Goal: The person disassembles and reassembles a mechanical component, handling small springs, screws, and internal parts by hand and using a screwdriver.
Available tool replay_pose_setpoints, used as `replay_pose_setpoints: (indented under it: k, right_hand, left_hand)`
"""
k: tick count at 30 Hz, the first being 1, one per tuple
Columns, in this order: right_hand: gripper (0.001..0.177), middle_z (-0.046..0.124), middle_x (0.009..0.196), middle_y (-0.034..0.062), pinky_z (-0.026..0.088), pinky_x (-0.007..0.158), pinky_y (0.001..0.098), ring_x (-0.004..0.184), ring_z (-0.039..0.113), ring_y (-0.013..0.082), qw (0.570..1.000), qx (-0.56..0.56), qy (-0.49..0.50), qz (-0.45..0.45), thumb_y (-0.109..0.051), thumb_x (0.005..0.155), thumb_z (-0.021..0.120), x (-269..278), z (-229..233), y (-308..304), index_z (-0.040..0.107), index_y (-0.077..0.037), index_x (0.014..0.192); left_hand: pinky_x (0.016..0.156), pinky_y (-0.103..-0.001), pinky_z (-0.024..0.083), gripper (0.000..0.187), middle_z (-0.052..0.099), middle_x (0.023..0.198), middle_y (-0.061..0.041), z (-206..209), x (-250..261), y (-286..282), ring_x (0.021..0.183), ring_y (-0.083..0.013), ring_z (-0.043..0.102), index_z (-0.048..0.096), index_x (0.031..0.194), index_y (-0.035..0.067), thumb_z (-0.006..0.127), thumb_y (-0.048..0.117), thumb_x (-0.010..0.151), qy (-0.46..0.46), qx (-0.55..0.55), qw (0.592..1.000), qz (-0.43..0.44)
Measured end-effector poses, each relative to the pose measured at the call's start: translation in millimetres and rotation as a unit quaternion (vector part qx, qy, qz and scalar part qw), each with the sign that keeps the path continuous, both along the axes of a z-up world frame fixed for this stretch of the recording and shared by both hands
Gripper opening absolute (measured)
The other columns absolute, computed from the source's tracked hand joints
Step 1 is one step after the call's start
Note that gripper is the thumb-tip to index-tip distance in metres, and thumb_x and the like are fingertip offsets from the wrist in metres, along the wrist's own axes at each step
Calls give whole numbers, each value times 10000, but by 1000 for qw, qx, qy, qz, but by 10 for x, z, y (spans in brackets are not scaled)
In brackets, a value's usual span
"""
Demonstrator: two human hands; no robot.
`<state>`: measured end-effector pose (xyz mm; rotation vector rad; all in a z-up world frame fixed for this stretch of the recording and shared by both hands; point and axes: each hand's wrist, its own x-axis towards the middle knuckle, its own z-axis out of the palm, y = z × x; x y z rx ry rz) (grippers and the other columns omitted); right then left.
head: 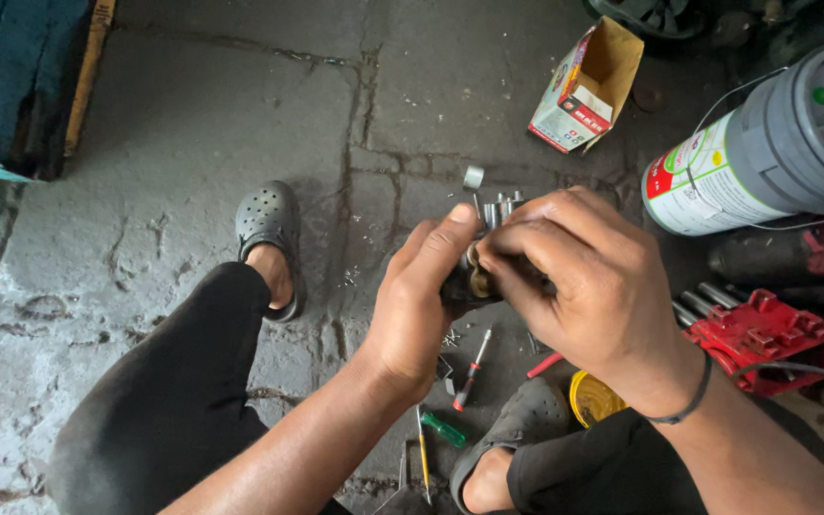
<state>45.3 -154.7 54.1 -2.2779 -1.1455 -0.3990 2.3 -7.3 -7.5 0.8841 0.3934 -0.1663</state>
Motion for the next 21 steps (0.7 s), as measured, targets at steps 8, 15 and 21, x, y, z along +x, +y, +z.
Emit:
replay_pose_setpoints:
  k: [8, 15, 21]
  right_hand:
    - [134, 711, 998, 68, 538, 718, 283, 832, 681, 155, 988, 65, 134, -36, -46, 874, 781, 30, 62, -157, 704, -26, 981]
    - [103, 653, 781, 62, 343, 543, 234, 598, 481, 92, 952, 110, 260, -119, -70, 908, 713, 119, 243, -483, 710, 9, 974]
    - [175, 637, 795, 88, 457, 627, 261, 669, 588, 144, 919, 314, 198, -136, -107, 1047, 645, 171, -30, -1632, 611, -2, 911]
  left_hand:
    - [874, -408, 555, 487, 694, 1007, -90, 11, 16, 12, 920, -186, 681, 634, 1146, 33, 565, 477, 958, 20, -76, 997, -11]
    - [969, -477, 543, 520, 676, 1114, -140, 89, 6, 48, 1055, -260, 667, 625, 1184, -3, 564, 458, 952, 7, -88, 996, -9]
    - [1075, -639, 479, 406, 596, 1327, -248, 245, 24, 255, 1290, -418, 615, 600, 1122, 50, 595, 425, 966, -114, -57, 992, -23]
